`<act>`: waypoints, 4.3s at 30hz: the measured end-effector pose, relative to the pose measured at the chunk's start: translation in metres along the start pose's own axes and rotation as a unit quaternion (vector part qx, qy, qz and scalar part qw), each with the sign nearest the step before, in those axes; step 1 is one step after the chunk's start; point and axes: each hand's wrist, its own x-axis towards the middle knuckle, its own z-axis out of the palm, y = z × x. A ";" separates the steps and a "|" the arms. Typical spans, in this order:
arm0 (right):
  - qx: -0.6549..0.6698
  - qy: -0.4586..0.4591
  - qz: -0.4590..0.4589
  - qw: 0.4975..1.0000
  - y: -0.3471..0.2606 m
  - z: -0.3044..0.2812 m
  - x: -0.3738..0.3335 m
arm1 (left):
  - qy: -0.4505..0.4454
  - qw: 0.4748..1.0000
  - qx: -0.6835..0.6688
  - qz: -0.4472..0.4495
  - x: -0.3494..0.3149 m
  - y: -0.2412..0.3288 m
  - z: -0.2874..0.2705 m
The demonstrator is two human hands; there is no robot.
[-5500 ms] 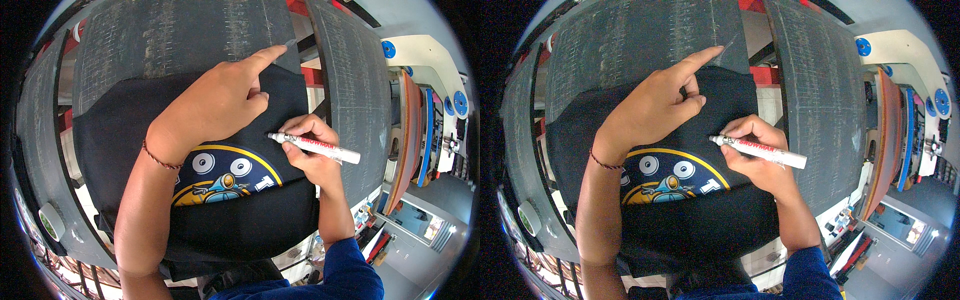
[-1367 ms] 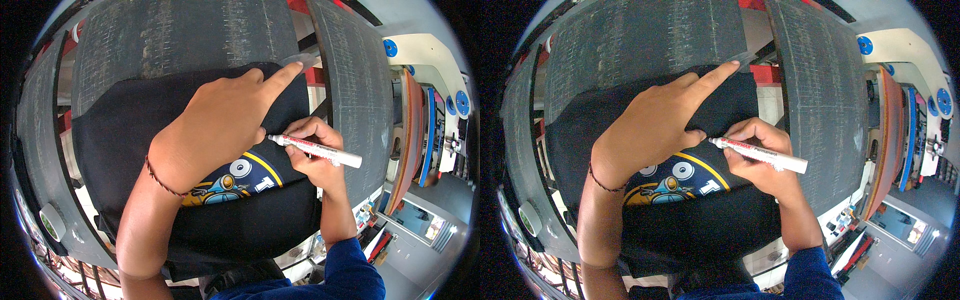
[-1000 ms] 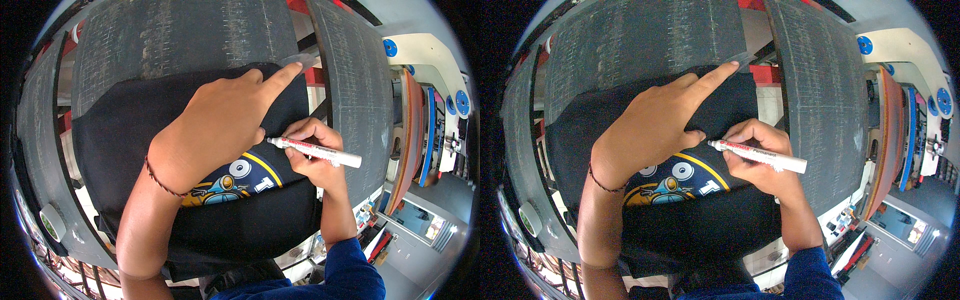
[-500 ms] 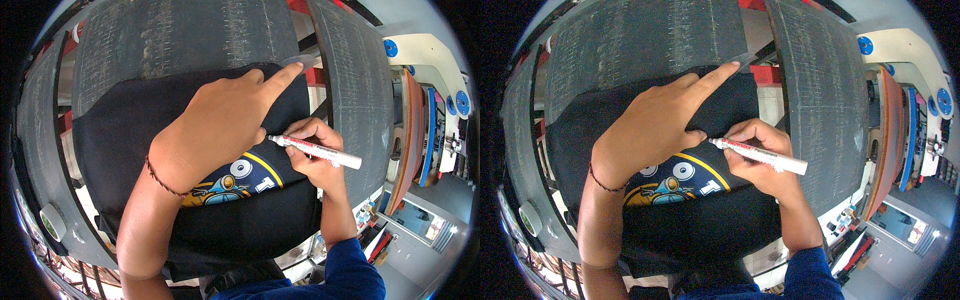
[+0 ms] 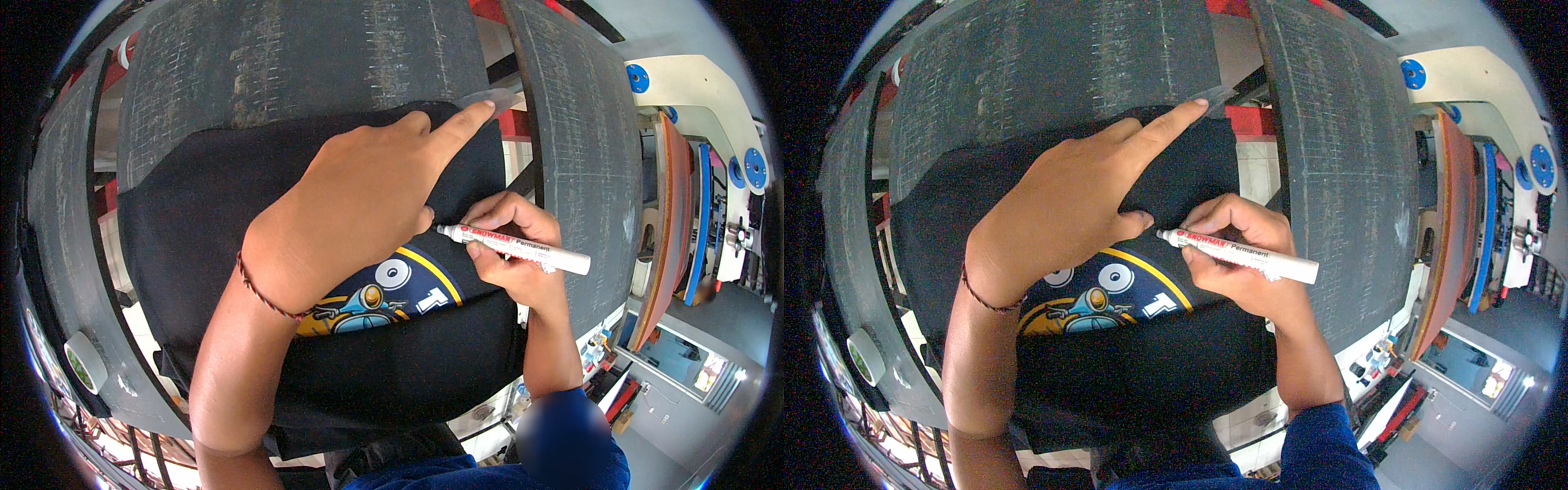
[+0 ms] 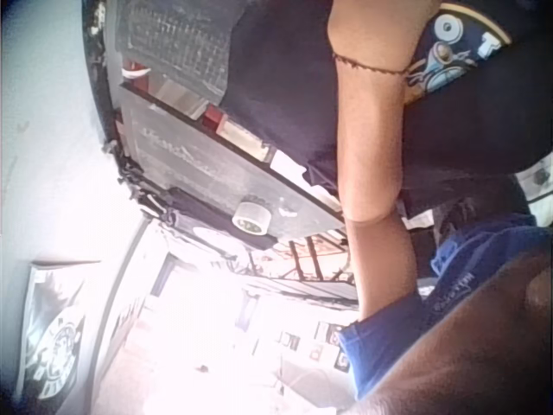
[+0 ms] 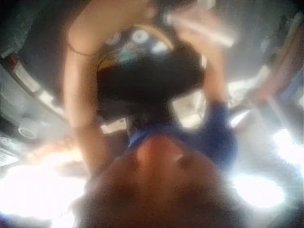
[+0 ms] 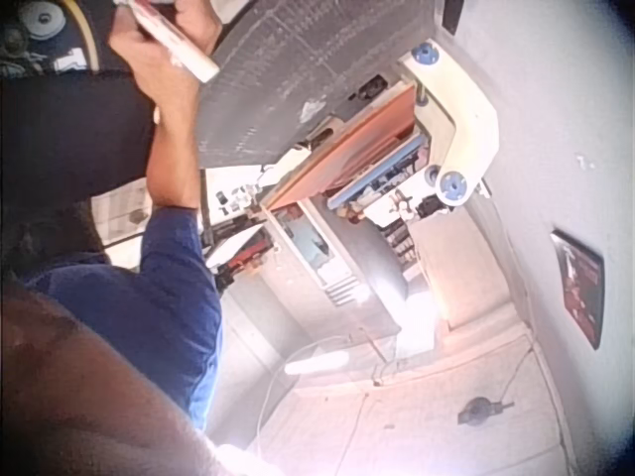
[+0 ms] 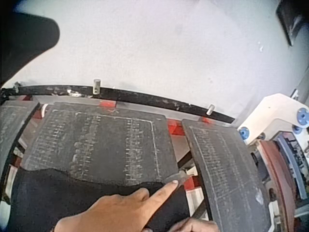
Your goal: The person marks a specific spot on a black t-shirt with a white marker while it is positioned on a flat board and then lifts the t-shirt to examine the printed graphic.
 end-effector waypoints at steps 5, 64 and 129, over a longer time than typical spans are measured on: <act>0.004 0.016 -0.007 1.000 0.000 0.003 0.000 | 0.002 1.000 0.003 0.000 0.000 0.000 0.001; -0.043 0.195 -0.023 0.980 0.032 -0.005 0.026 | 0.271 0.961 -0.038 -0.045 0.021 -0.014 0.012; -0.225 -0.157 -0.220 0.936 -0.037 0.016 -0.095 | -0.066 0.992 -0.108 0.015 -0.009 -0.005 -0.049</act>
